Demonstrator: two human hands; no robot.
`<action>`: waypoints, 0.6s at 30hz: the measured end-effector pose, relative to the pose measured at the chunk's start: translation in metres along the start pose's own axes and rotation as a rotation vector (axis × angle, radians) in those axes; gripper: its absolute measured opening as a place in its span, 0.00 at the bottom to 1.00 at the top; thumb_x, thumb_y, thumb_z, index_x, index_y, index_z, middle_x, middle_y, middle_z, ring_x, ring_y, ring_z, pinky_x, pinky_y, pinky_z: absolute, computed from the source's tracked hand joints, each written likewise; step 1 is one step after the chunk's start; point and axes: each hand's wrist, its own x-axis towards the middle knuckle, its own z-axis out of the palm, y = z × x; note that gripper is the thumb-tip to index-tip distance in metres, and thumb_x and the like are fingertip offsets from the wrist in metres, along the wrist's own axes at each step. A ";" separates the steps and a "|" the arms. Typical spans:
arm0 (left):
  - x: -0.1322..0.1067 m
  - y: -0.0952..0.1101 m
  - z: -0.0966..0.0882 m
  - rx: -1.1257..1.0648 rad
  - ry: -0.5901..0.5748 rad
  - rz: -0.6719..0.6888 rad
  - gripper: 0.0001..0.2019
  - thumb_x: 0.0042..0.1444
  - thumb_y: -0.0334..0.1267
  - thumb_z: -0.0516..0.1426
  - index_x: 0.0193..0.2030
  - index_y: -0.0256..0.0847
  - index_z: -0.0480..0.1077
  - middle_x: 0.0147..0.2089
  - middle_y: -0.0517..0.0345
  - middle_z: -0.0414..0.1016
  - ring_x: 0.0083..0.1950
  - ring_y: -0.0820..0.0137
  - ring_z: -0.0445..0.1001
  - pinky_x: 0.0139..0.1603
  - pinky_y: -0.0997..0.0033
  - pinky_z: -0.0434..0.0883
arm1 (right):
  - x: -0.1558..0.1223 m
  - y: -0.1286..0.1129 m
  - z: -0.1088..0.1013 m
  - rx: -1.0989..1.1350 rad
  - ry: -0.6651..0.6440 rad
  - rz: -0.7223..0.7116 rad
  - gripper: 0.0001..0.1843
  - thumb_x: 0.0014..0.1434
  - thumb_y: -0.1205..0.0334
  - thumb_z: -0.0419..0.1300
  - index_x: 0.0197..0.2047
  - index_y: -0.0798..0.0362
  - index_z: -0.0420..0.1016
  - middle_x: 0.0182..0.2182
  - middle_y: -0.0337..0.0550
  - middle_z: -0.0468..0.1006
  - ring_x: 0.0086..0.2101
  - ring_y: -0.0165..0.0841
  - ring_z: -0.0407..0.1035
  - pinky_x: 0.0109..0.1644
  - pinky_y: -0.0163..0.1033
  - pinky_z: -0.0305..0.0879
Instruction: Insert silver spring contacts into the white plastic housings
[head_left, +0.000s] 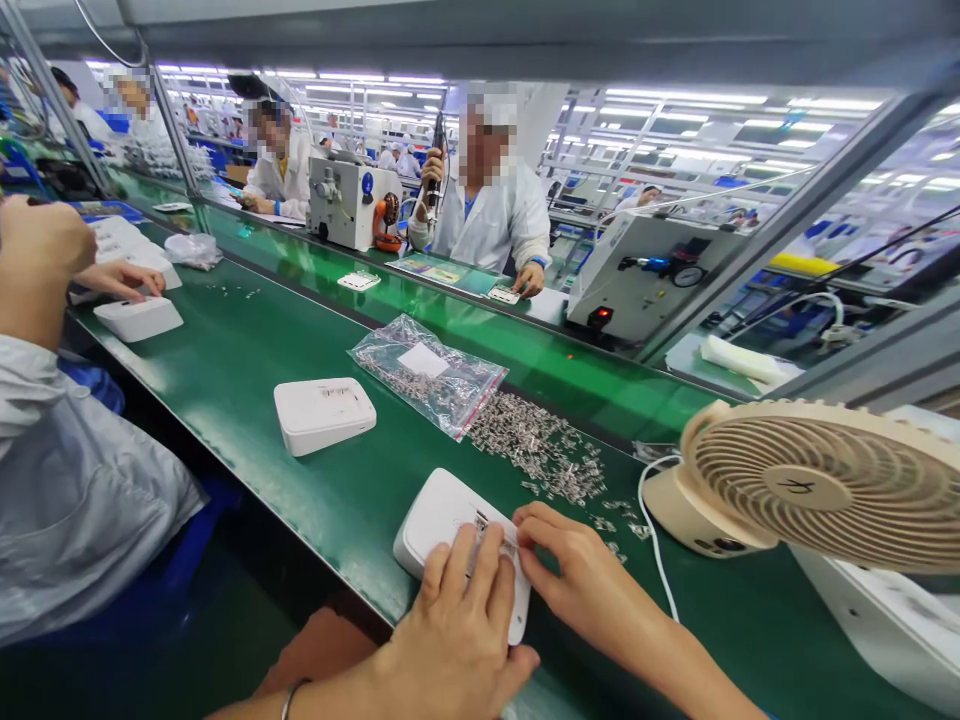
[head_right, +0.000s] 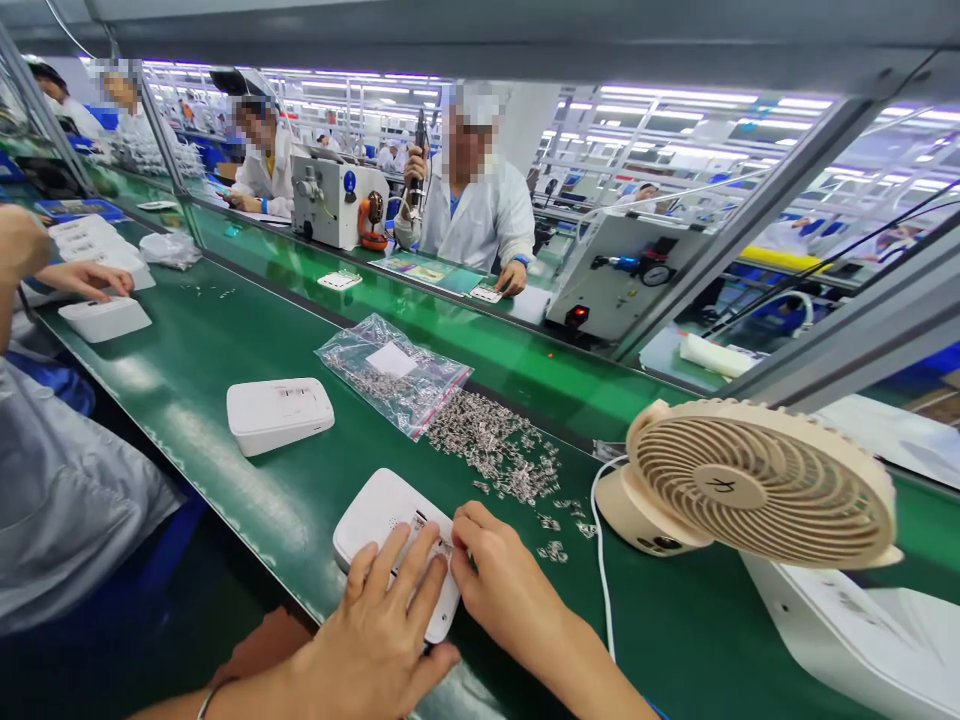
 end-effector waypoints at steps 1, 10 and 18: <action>0.000 0.000 0.000 -0.002 -0.002 -0.002 0.27 0.57 0.54 0.48 0.54 0.35 0.67 0.60 0.49 0.64 0.61 0.57 0.56 0.59 0.60 0.46 | 0.000 0.000 -0.001 0.015 0.006 -0.005 0.12 0.55 0.72 0.46 0.23 0.53 0.63 0.28 0.44 0.70 0.27 0.30 0.67 0.31 0.36 0.66; -0.001 0.002 0.001 0.015 0.005 -0.011 0.27 0.57 0.53 0.47 0.54 0.34 0.66 0.60 0.48 0.64 0.61 0.56 0.56 0.58 0.59 0.46 | 0.002 -0.003 0.000 0.084 0.009 0.044 0.12 0.56 0.68 0.46 0.25 0.53 0.66 0.29 0.43 0.71 0.28 0.31 0.68 0.33 0.37 0.66; -0.002 0.002 -0.001 0.028 0.018 -0.020 0.27 0.57 0.54 0.47 0.54 0.34 0.67 0.59 0.50 0.66 0.61 0.57 0.56 0.58 0.59 0.46 | 0.001 -0.002 0.013 0.046 0.118 0.036 0.13 0.57 0.68 0.46 0.24 0.53 0.65 0.27 0.43 0.70 0.28 0.31 0.66 0.32 0.37 0.65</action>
